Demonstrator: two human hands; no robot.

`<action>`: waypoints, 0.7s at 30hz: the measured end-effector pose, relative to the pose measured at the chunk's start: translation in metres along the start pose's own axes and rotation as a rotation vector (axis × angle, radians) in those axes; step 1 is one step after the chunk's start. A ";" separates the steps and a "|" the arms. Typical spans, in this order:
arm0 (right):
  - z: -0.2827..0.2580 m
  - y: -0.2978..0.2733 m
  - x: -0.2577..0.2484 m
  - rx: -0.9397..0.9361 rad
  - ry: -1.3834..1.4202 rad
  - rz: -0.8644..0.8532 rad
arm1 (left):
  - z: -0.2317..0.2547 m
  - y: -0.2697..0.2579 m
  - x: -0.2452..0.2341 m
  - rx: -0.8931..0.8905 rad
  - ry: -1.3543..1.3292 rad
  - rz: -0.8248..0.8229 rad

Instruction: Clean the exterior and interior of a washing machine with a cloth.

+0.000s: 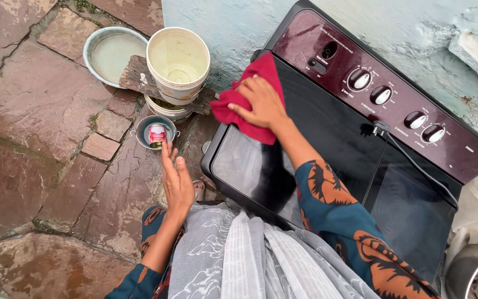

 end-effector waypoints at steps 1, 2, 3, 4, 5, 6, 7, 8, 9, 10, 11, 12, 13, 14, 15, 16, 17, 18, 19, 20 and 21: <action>0.014 0.002 -0.001 0.020 -0.054 0.029 | -0.001 -0.002 -0.001 -0.010 -0.007 -0.011; 0.027 0.002 -0.002 0.044 -0.107 0.057 | -0.001 -0.005 -0.002 -0.021 -0.015 -0.025; 0.023 0.005 -0.001 0.039 -0.101 0.055 | -0.002 -0.007 -0.004 -0.025 -0.012 -0.018; 0.021 0.006 -0.001 0.065 -0.124 0.062 | -0.004 -0.010 -0.005 -0.028 -0.015 -0.023; 0.019 0.006 -0.001 0.091 -0.147 0.070 | -0.005 -0.012 -0.005 -0.032 -0.019 -0.028; 0.009 0.008 -0.001 0.093 -0.147 0.066 | -0.005 -0.011 -0.004 -0.035 -0.020 -0.030; -0.001 0.009 -0.001 0.080 -0.125 0.052 | -0.004 -0.011 -0.003 -0.022 -0.038 -0.020; -0.012 0.007 0.001 0.076 -0.099 0.039 | -0.004 -0.012 -0.003 -0.011 -0.051 -0.016; -0.025 0.004 0.002 0.086 -0.096 0.036 | -0.002 -0.011 -0.001 -0.017 -0.048 -0.026; -0.043 0.001 0.004 0.040 -0.050 0.041 | 0.001 -0.009 -0.002 0.005 -0.067 -0.024; -0.060 -0.001 0.005 -0.006 -0.004 0.047 | 0.004 -0.006 -0.002 0.027 -0.087 -0.022; -0.073 -0.007 0.006 0.014 -0.007 0.048 | 0.010 -0.004 0.002 0.026 -0.084 -0.042; -0.091 -0.012 0.007 -0.034 0.035 0.050 | 0.016 -0.003 0.004 0.045 -0.091 -0.049; -0.108 -0.016 0.008 -0.084 0.077 0.053 | 0.023 -0.001 0.007 0.066 -0.097 -0.054; -0.122 -0.019 0.011 -0.066 0.074 0.057 | 0.027 0.000 0.007 0.067 -0.095 -0.073; -0.137 -0.024 0.014 -0.088 0.134 0.033 | 0.034 -0.002 0.008 0.104 -0.031 -0.055; -0.152 -0.028 0.016 -0.110 0.195 0.010 | 0.042 -0.004 0.009 0.143 0.032 -0.038; -0.160 -0.036 0.017 -0.094 0.184 0.013 | 0.043 -0.005 0.014 0.149 0.027 -0.056; -0.171 -0.043 0.016 -0.131 0.206 0.021 | 0.046 -0.005 0.017 0.168 0.073 -0.046; -0.182 -0.048 0.017 -0.168 0.228 0.035 | 0.048 -0.003 0.019 0.192 0.124 -0.036; -0.183 -0.060 0.021 -0.151 0.218 0.044 | 0.050 -0.005 0.024 0.203 0.123 -0.055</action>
Point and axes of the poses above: each hand's wrist, its own y-axis towards the middle knuckle, its own x-axis out of the palm, z = x × y, the point moved 7 cm from there along y, towards the middle knuckle, and after that the axes turned 6 degrees about -x, right-handed, at the moved point
